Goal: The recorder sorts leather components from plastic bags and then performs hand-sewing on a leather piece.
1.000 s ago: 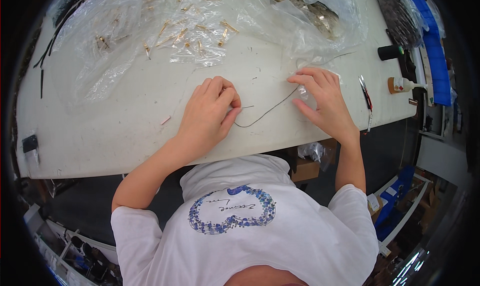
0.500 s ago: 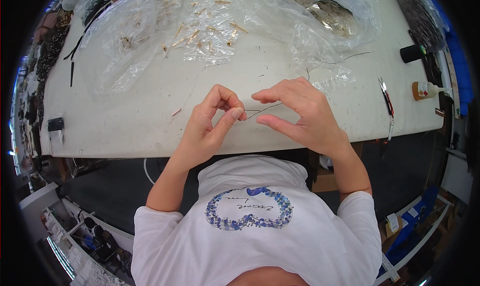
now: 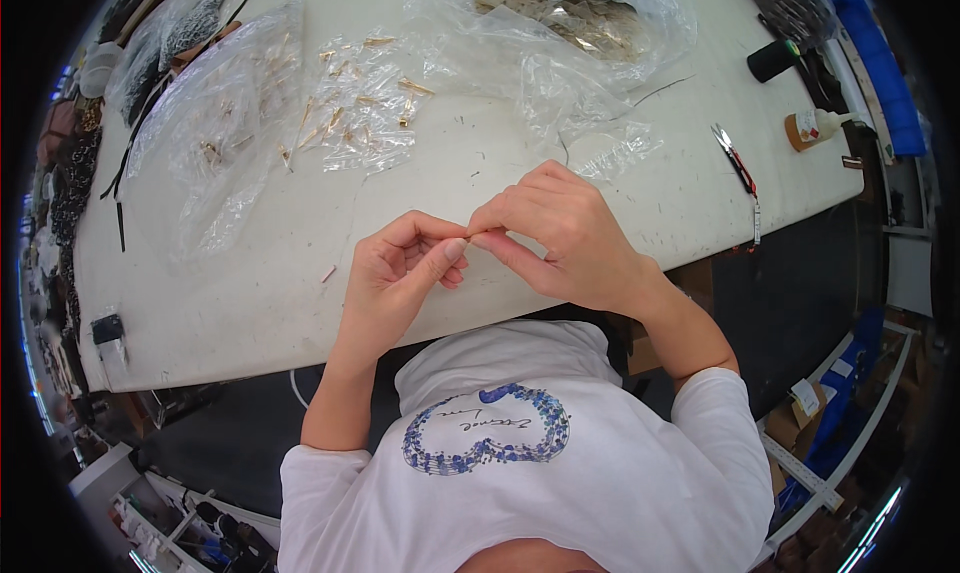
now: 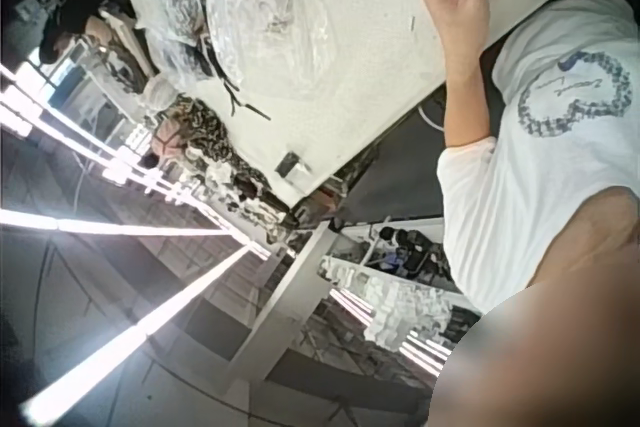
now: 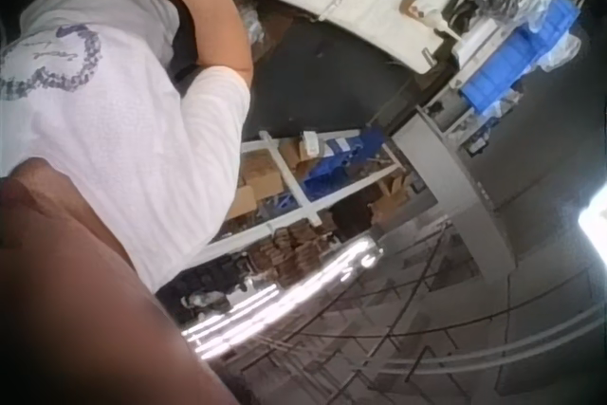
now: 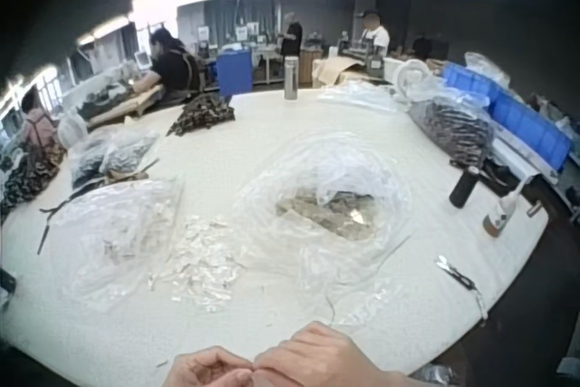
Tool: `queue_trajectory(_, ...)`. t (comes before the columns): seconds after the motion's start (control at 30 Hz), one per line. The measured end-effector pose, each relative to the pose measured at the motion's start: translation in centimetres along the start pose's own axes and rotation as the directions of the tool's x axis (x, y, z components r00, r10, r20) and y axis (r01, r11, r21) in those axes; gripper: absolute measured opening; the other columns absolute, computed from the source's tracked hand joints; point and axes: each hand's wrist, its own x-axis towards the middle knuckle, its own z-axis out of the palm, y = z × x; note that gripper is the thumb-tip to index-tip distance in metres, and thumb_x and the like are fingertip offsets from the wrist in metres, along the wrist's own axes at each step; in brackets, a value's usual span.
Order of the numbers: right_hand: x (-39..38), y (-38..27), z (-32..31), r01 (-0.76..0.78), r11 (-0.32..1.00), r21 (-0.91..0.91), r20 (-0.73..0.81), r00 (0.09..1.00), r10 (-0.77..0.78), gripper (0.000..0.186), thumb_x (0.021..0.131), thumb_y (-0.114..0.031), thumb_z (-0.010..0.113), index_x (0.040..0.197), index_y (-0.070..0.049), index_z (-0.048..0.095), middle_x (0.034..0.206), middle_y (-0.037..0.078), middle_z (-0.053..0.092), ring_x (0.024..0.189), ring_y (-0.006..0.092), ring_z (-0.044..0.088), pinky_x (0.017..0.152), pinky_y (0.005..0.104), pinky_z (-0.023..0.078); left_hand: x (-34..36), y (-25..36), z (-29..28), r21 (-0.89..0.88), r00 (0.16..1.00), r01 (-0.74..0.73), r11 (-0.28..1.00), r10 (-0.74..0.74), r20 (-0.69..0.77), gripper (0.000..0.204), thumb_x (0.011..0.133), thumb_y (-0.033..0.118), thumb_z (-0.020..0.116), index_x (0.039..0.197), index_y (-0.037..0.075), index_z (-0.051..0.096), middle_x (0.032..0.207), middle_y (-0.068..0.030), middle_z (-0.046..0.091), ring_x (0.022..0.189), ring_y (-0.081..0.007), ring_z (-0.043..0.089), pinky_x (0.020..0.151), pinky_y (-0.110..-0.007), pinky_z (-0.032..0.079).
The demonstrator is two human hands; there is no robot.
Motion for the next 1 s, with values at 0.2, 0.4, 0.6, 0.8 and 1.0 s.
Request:
queue_trajectory(0.2,0.8,-0.4,-0.4,-0.093,0.984,0.149,-0.054,0.993,0.102,0.012,0.08,-0.008,0.074,0.09,-0.009,0.07,0.08,0.002,0.068,0.074,0.0182,0.064,0.07,0.0304,0.046,-0.4,0.0,-0.4,0.132,0.996,-0.065,0.989,0.073,-0.06,0.011,0.093,0.007,0.065,0.099,-0.001,0.068,0.088,-0.0048,0.069,0.083,-0.0096,0.065,0.067,-0.022,0.049)
queue_trajectory(0.4,1.1,-1.4,-0.2,-0.204,0.948,0.245,-0.022,0.976,0.215,0.016,0.077,-0.002,0.074,0.092,-0.008,0.071,0.088,0.004,0.071,0.079,0.0187,0.066,0.075,0.0309,0.048,-0.4,-0.3,-1.0,0.16,0.986,-0.131,0.978,0.145,-0.079,0.012,0.091,0.01,0.068,0.098,0.001,0.07,0.085,-0.0016,0.07,0.074,-0.0053,0.062,0.064,-0.019,0.045)
queue_trajectory(0.6,1.5,-0.8,0.1,-0.12,0.973,0.199,-0.04,0.991,0.131,0.022,0.079,-0.004,0.074,0.1,-0.007,0.07,0.089,0.005,0.07,0.083,0.019,0.066,0.078,0.0317,0.048,-0.6,-0.5,-0.8,0.04,0.984,-0.169,0.985,0.171,-0.05,0.011,0.092,0.007,0.067,0.098,-0.001,0.07,0.091,-0.0065,0.069,0.084,-0.0126,0.066,0.079,-0.025,0.05)
queue_trajectory(0.8,1.1,-0.7,0.4,-0.299,0.874,0.382,0.326,0.929,0.175,0.021,0.083,-0.008,0.071,0.104,-0.004,0.071,0.091,0.006,0.071,0.08,0.0175,0.063,0.074,0.031,0.049,-2.5,0.7,-2.4,-0.323,0.987,-0.161,0.933,0.145,-0.073,0.009,0.094,0.002,0.061,0.1,-0.001,0.066,0.094,-0.0087,0.069,0.085,-0.014,0.065,0.078,-0.027,0.052)
queue_trajectory(1.0,0.4,6.1,-8.3,-0.558,0.782,0.278,0.316,0.822,0.475,0.017,0.099,-0.008,0.052,0.099,0.002,0.066,0.085,-0.003,0.066,0.06,0.0005,0.036,0.054,0.0182,0.03,-4.0,1.0,-9.2,-0.377,0.909,-0.279,0.883,0.117,-0.399,0.009,0.1,0.009,0.055,0.102,0.002,0.06,0.083,-0.003,0.061,0.074,-0.0083,0.057,0.07,-0.023,0.049)
